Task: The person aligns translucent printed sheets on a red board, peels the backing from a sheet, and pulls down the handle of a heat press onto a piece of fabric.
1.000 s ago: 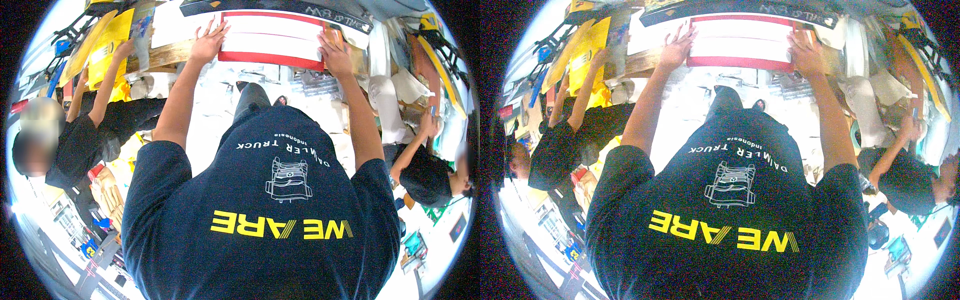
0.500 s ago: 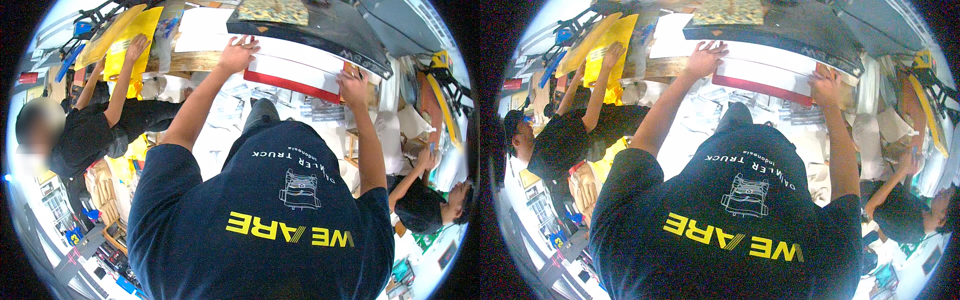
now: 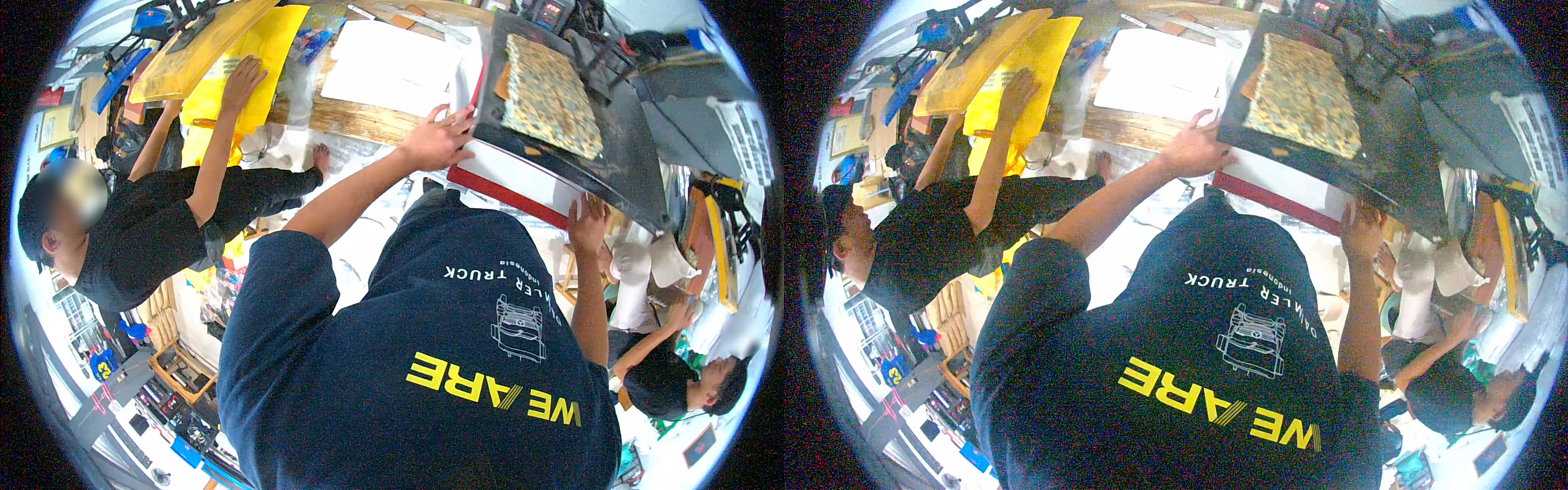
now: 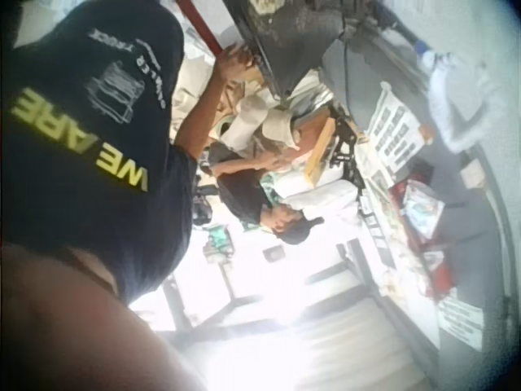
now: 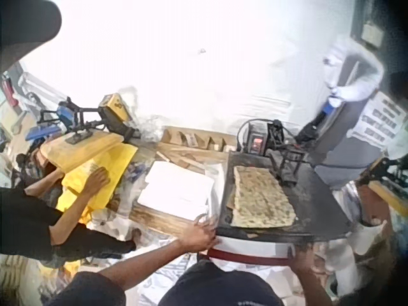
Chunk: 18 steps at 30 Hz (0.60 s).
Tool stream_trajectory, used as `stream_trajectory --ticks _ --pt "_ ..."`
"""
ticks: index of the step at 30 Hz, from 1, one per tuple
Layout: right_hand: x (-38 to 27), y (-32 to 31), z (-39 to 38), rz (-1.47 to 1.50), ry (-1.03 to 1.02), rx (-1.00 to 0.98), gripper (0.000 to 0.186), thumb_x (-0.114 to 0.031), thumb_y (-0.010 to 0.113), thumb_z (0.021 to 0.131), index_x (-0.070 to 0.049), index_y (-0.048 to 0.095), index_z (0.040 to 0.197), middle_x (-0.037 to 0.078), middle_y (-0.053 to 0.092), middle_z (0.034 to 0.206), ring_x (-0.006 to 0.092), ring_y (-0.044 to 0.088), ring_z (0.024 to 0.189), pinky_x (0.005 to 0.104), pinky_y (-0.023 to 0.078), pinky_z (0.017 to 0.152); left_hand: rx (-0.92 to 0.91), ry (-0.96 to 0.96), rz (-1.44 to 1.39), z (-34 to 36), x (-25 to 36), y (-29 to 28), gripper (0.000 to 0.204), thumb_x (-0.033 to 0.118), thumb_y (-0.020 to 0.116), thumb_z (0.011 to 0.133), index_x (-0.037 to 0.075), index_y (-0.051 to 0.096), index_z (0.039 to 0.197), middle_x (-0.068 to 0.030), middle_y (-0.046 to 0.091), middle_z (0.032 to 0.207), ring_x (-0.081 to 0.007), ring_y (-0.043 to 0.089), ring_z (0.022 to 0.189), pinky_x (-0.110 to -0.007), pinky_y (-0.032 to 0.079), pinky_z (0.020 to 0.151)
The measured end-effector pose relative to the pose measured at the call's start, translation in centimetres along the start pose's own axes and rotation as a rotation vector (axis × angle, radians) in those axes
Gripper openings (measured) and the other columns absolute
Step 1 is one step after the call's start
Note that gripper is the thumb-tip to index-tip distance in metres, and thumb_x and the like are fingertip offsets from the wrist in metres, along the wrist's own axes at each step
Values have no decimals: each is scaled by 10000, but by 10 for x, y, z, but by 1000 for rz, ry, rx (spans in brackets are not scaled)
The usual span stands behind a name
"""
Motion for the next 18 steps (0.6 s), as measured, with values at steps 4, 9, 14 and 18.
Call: stream_trajectory --ticks 4,9,14,18 --pt "9 6 12 -30 61 35 453 -314 647 963 -14 655 1303 219 639 1357 444 580 1258 561 404 1109 509 -301 -394 -1 -127 17 421 395 620 1001 70 695 1258 -143 675 1330 -320 576 1327 -483 427 1114" --pt "23 34 12 13 169 -82 483 -316 654 937 -28 633 1323 273 610 1368 497 565 1252 571 403 1115 500 -1003 -322 -34 -347 92 502 351 710 922 65 619 1325 -167 634 1358 -365 600 1248 -482 505 1044" --pt "-8 20 0 206 253 123 395 -304 626 943 3 689 1185 251 709 1164 493 622 1122 539 470 1006 171 -1266 -262 -50 -455 126 813 443 792 857 117 455 1521 -186 507 1502 -377 490 1387 -508 426 1145" --pt "21 62 -37 173 264 -19 417 -343 638 958 5 694 1181 266 702 1206 490 628 1136 514 469 1024 -21 -1219 -287 -24 -459 121 860 451 831 828 181 436 1543 -159 469 1541 -385 408 1447 -527 413 1151"
Point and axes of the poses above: each hand's wrist, its own z-axis towards the middle knuckle, its own y-axis out of the palm, x = y × z, the point moved 7 cm from there along z, towards the middle knuckle
